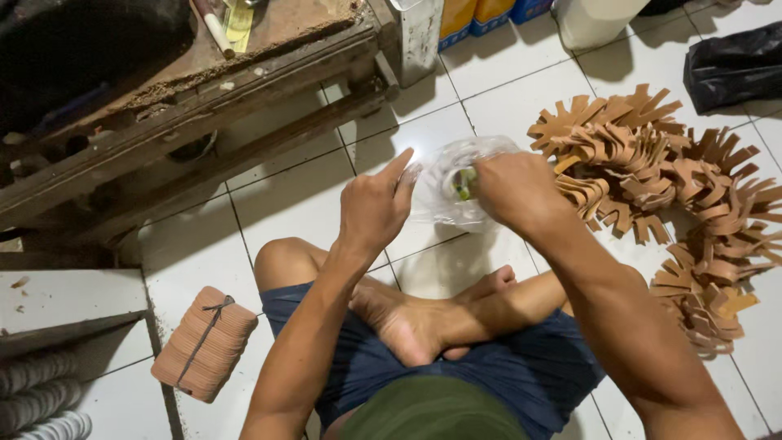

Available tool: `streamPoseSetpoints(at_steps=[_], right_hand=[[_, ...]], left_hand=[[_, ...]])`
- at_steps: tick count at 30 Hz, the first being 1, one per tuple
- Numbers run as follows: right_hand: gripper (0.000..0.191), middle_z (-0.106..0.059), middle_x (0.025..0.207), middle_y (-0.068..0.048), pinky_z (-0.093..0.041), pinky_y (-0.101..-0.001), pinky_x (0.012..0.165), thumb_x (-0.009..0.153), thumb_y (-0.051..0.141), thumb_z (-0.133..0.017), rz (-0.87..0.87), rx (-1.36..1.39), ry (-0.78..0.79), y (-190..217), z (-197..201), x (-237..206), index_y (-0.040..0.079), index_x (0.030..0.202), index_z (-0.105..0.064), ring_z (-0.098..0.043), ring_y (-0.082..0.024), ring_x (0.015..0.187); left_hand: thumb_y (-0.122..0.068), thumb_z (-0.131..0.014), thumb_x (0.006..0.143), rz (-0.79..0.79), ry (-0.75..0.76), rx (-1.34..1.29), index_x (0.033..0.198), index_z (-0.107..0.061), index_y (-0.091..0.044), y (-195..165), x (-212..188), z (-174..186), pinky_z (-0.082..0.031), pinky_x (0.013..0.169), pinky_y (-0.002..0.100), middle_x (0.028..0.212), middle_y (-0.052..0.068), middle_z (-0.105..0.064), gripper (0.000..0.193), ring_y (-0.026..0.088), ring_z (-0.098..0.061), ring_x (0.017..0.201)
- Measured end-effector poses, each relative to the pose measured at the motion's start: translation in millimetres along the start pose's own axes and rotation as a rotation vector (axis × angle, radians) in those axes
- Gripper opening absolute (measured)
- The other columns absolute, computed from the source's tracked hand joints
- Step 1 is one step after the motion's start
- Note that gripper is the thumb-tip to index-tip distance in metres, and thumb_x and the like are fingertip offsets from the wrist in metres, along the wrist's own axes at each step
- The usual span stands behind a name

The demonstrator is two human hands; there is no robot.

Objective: The person sits on the floor and assembles star-shaped wooden craft parts by hand. They pick up individual pieces, interlock them into bundles, and tie the bundles with a string. The person then places the finished bundles on a nearby wooden shelf.

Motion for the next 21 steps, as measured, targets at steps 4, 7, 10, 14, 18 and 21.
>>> streamPoseSetpoints(at_steps=[4,7,10,14,18,21], right_hand=[[0.015,-0.07,0.079,-0.016,-0.055,-0.0477,0.057,0.09,0.02,-0.065,0.052,0.059,-0.285,4,58,-33,0.008,0.087,-0.073,-0.069,-0.036,0.068],[0.022,-0.07,0.078,-0.015,-0.054,-0.0452,0.058,0.1,0.026,-0.068,0.101,0.168,-0.472,7,75,-44,0.005,0.096,-0.073,-0.068,-0.034,0.066],[0.025,-0.072,0.086,-0.013,-0.053,-0.0405,0.057,0.098,0.021,-0.074,0.18,0.346,-0.605,15,79,-46,0.002,0.114,-0.074,-0.067,-0.03,0.064],[0.029,-0.073,0.107,-0.012,-0.056,-0.0375,0.073,0.101,0.017,-0.08,0.17,0.412,-0.743,14,75,-48,0.009,0.126,-0.069,-0.069,-0.028,0.086],[0.088,-0.052,0.136,-0.023,-0.048,-0.0553,0.097,0.072,0.035,-0.085,0.256,0.363,-0.849,0,43,-53,0.002,0.144,-0.048,-0.055,-0.045,0.118],[0.123,-0.027,0.159,-0.034,-0.045,-0.0599,0.097,0.057,0.046,-0.091,0.19,0.589,-0.38,8,-31,-35,-0.002,0.156,-0.035,-0.043,-0.056,0.126]], left_hand=[[-0.025,-0.068,0.098,0.151,-0.034,-0.176,0.134,-0.068,-0.015,-22,12,11,-0.047,0.053,0.044,0.059,0.016,-0.059,0.038,0.034,-0.058,0.048],[-0.024,-0.069,0.098,0.133,-0.065,-0.25,0.133,-0.068,-0.013,-36,19,17,-0.048,0.055,0.042,0.061,0.018,-0.058,0.037,0.033,-0.057,0.051],[-0.021,-0.069,0.1,0.084,-0.08,-0.281,0.126,-0.072,-0.01,-36,17,18,-0.051,0.06,0.038,0.076,0.02,-0.065,0.028,0.029,-0.065,0.063],[-0.018,-0.069,0.099,0.111,-0.022,-0.386,0.12,-0.074,-0.007,-14,24,10,-0.053,0.061,0.035,0.083,0.02,-0.069,0.024,0.021,-0.067,0.062],[-0.016,-0.068,0.098,0.405,0.118,-0.586,0.118,-0.078,-0.008,3,8,2,-0.051,0.061,0.034,0.077,0.014,-0.073,0.024,0.018,-0.064,0.065],[-0.012,-0.066,0.097,0.134,0.312,-0.864,0.125,-0.073,-0.008,-2,-12,-5,-0.056,0.087,0.03,0.105,0.005,-0.076,0.028,0.012,-0.068,0.095]])
Point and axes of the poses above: each hand's wrist, its own x-axis towards the middle knuckle, its own z-axis out of the back of the hand, y = z × x, the point moved 2 cm from there along x, towards the middle knuckle
